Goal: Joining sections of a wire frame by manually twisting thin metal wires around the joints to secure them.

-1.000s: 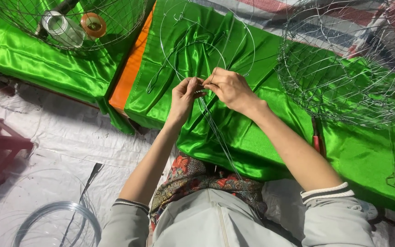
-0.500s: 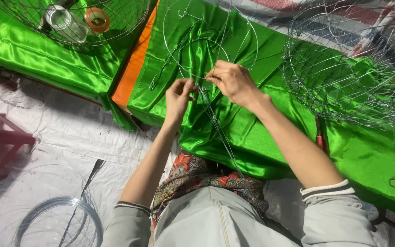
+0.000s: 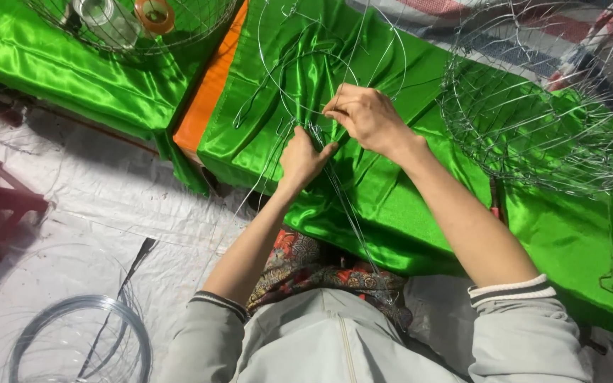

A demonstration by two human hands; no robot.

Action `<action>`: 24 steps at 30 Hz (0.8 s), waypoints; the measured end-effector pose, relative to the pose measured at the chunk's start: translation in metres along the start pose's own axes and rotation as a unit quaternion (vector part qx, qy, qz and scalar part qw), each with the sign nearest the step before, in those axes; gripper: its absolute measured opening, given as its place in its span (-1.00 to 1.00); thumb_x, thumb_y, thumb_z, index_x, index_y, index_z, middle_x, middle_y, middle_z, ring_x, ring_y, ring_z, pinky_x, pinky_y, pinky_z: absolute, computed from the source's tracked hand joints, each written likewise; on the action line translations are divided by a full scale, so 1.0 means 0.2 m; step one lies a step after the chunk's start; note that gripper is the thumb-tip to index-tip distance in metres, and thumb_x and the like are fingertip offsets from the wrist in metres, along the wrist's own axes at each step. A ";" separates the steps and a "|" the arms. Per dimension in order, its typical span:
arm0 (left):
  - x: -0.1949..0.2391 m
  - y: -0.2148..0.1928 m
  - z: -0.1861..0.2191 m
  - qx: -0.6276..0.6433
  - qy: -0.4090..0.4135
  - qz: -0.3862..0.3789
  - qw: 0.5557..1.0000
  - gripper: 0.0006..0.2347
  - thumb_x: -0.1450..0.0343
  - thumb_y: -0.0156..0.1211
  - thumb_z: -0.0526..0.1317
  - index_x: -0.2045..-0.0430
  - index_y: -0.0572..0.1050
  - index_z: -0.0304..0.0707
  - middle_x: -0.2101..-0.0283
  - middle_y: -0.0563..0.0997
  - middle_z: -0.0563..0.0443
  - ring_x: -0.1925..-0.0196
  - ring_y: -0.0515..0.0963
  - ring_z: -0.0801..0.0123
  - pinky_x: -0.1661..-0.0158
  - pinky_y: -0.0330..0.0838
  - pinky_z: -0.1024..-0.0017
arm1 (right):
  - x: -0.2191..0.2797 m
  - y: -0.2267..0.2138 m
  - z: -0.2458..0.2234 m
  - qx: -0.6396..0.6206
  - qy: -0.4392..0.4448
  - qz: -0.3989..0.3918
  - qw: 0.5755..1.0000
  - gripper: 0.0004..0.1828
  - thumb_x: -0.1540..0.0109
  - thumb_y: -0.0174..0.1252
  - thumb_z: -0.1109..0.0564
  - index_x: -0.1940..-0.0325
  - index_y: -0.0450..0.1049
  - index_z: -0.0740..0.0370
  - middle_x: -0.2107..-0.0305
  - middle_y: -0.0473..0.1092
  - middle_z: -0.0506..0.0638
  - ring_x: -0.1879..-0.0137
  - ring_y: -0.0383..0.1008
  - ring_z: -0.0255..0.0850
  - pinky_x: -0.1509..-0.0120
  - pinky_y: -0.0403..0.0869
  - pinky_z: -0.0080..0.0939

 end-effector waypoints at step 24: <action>-0.17 -0.12 -0.38 -0.240 0.140 0.067 0.958 -0.71 -0.22 0.33 -0.40 0.25 0.41 -0.30 0.17 0.47 -0.20 0.10 0.59 -0.12 0.15 0.58 0.04 | 0.02 -0.04 -0.01 0.028 -0.003 -0.030 0.999 -0.78 -0.43 0.04 0.23 0.11 0.59 0.38 0.17 0.50 0.12 0.04 0.59 0.00 -0.19 0.55 0.09</action>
Point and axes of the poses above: each hand's wrist, its own x-axis away from the middle knuckle, its own y-axis out of the palm, z = x × y, the point moved 10 cm from there along -x, towards the middle knuckle
